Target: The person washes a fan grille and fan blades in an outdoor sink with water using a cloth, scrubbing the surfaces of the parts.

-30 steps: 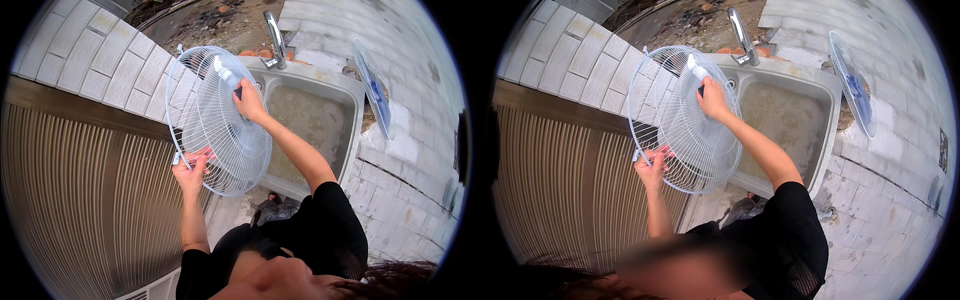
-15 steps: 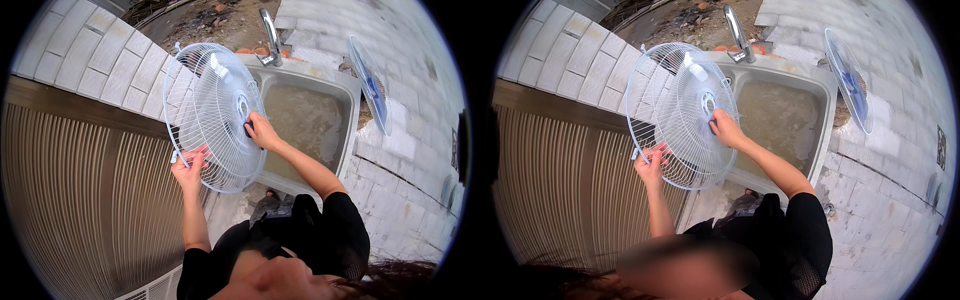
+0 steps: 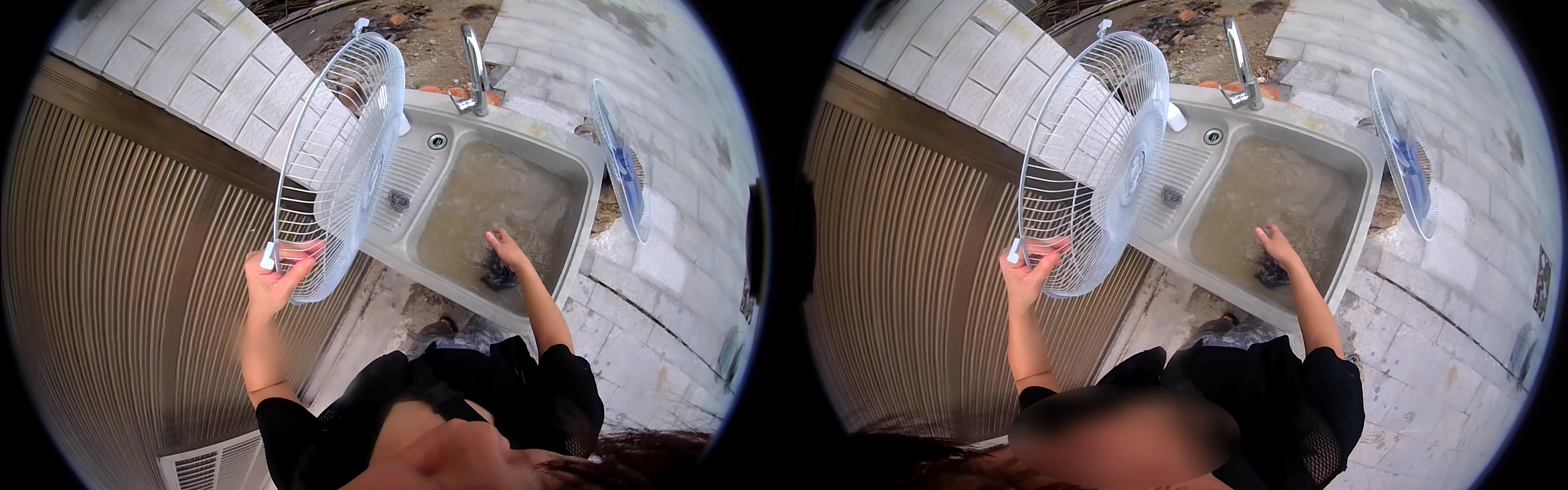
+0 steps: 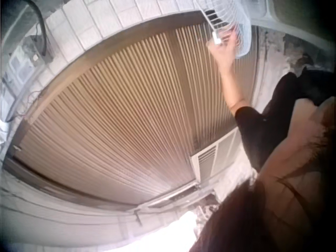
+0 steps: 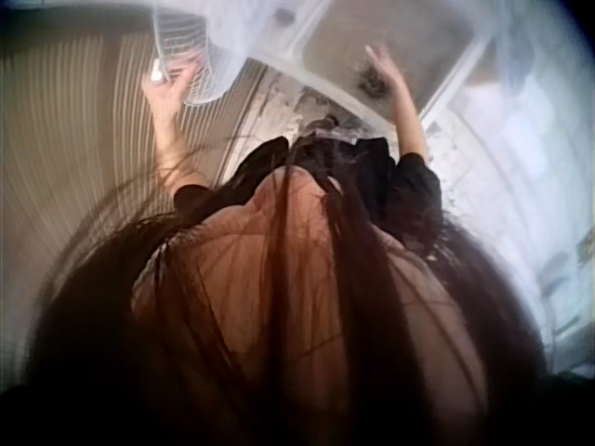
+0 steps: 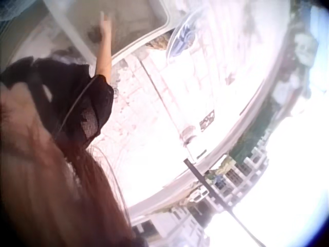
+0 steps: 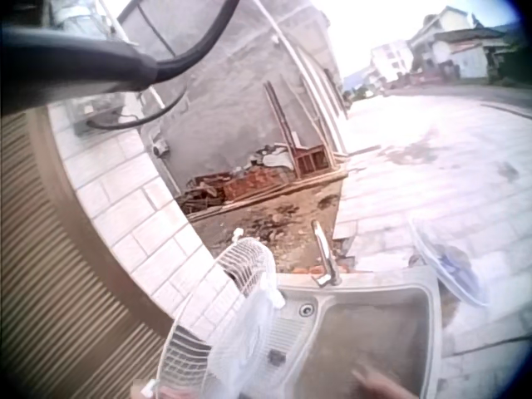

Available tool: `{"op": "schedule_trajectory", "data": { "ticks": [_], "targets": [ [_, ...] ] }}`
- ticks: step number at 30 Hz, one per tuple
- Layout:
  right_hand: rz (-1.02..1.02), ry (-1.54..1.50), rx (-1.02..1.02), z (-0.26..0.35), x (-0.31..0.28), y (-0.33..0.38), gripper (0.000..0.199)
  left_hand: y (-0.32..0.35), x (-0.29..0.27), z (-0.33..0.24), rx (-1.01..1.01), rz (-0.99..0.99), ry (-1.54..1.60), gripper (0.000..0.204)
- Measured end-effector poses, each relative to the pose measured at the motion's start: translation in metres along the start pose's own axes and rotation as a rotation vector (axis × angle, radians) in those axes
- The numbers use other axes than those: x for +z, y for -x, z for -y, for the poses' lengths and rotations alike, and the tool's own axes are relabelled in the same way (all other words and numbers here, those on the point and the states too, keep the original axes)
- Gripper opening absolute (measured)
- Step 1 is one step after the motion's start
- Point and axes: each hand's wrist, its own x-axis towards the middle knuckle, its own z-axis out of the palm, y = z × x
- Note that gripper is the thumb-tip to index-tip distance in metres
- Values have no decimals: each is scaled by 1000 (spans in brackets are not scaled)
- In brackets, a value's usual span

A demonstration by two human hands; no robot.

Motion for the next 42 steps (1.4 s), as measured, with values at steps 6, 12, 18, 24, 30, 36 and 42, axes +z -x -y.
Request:
{"op": "schedule_trajectory", "data": {
  "ticks": [6, 12, 18, 24, 30, 36, 42],
  "targets": [
    [584, -1214, -211, 122, -7, 70, 96, 48, 48, 28, 132, 460, -478, 17],
    [364, -1190, -25, 106, 9, 84, 73, 111, 95, 91, 274, 594, -511, 20],
    [36, -999, 23, 58, 18, 61, 58, 134, 78, 127, -224, 227, -366, 67],
    [45, -945, 110, 20, 23, 33, 65, 191, 58, 237, -913, -623, 467, 81],
    [42, -1015, 106, 28, 17, 9, 63, 179, 67, 238, -984, -431, 1156, 57],
    [252, -1157, -93, 49, -1, -15, 65, 154, 77, 249, -916, -514, 1268, 64],
    [-111, 653, -245, -67, 7, -34, 63, 134, 113, 277, -935, -598, 1260, 59]
  ]
}}
